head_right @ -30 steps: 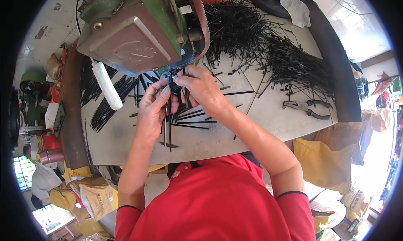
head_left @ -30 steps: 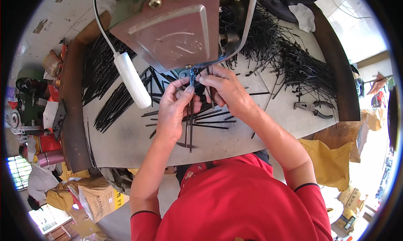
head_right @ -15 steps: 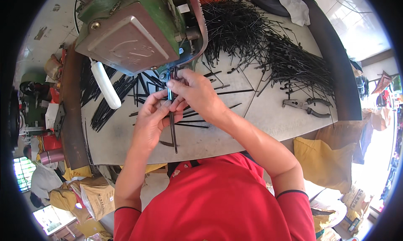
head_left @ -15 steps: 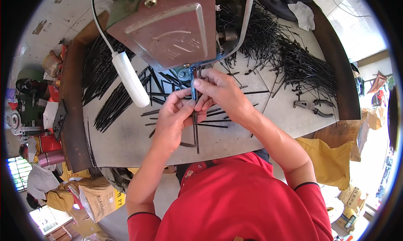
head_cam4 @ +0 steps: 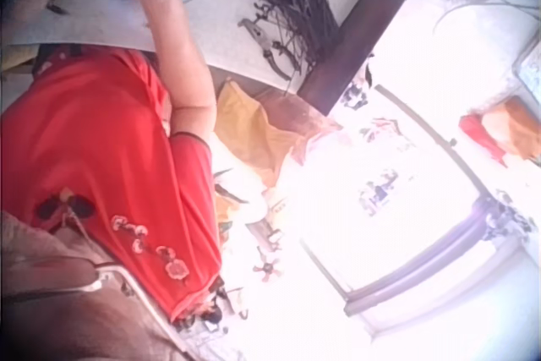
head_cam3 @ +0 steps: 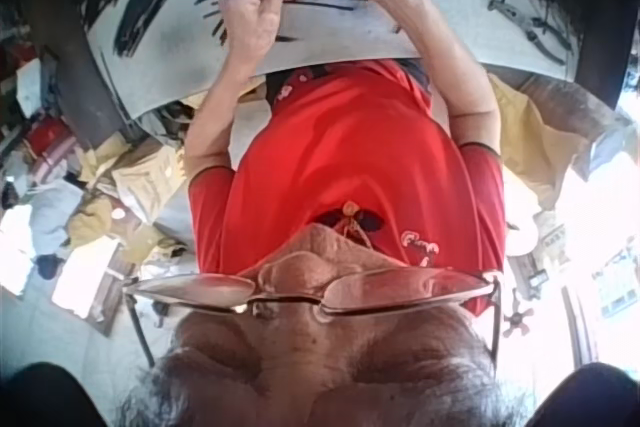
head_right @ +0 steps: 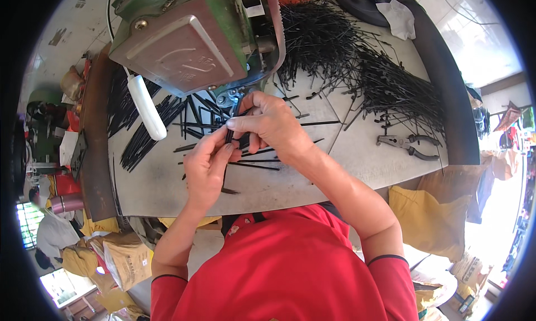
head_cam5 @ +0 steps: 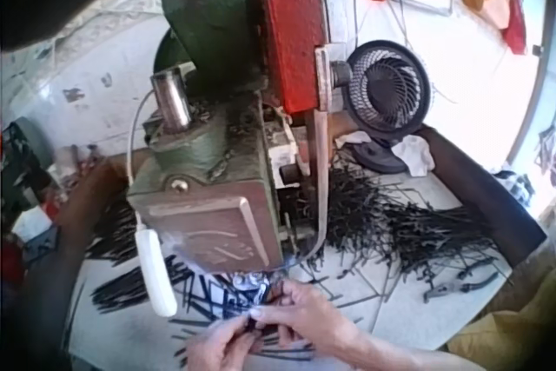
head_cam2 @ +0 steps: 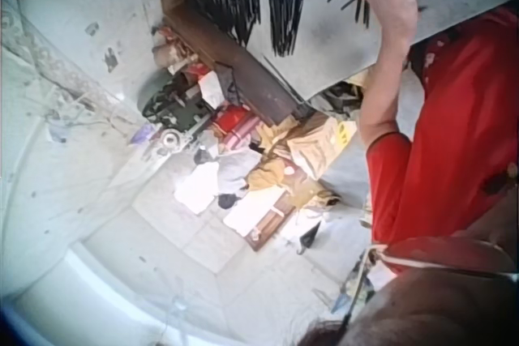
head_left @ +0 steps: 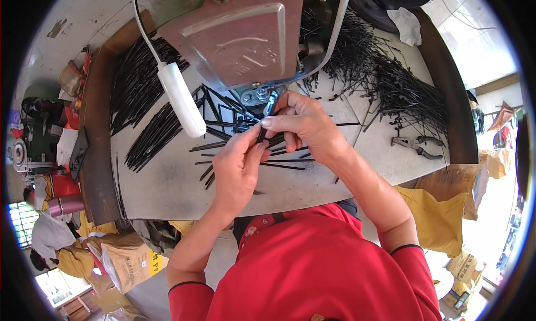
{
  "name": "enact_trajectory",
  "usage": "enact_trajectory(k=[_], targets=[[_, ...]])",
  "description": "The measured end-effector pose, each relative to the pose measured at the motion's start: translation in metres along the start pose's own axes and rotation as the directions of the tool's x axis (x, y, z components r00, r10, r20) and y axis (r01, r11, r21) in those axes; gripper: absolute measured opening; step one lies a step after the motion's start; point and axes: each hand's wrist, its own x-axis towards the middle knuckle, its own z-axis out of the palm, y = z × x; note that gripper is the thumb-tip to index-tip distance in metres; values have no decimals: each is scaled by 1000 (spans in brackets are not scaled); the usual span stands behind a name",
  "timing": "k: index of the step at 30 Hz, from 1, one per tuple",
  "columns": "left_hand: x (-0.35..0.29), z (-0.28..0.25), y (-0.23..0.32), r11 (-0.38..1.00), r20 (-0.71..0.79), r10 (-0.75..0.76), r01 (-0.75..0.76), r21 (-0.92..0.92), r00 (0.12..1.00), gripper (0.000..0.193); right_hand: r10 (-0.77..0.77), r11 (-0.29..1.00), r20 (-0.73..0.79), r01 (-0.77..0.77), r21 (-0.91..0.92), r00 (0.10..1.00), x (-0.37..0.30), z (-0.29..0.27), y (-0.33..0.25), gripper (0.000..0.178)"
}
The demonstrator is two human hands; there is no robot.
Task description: The person repeatedly picks up thin black metal rods and small metal components from a workbench. They insert the components into the rods and use a bench-mounted machine to press or crimp them together. The finished assemblies are placed into a pile on the table.
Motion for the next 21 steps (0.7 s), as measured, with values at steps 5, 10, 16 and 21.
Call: enact_trajectory(k=[5, 10, 16, 21], targets=[[23, -27, -7, 995, -25, -96, 96, 19, 995, 41, 57, 963, -31, -47, 265, 998, 5, -18, 0, 21], [53, -41, -17, 941, -217, -203, 129, -313, 955, 32, -55, 861, -132, 114, 495, 990, 14, -21, 11, 20], [60, -16, -17, 828, -255, -154, -16, -561, 955, 21, -125, 787, -206, 223, 576, 971, 17, -12, 24, 20], [63, -8, -16, 834, -268, -125, -44, -549, 955, 18, -143, 750, -247, 267, 605, 958, 18, -13, 28, 21]])
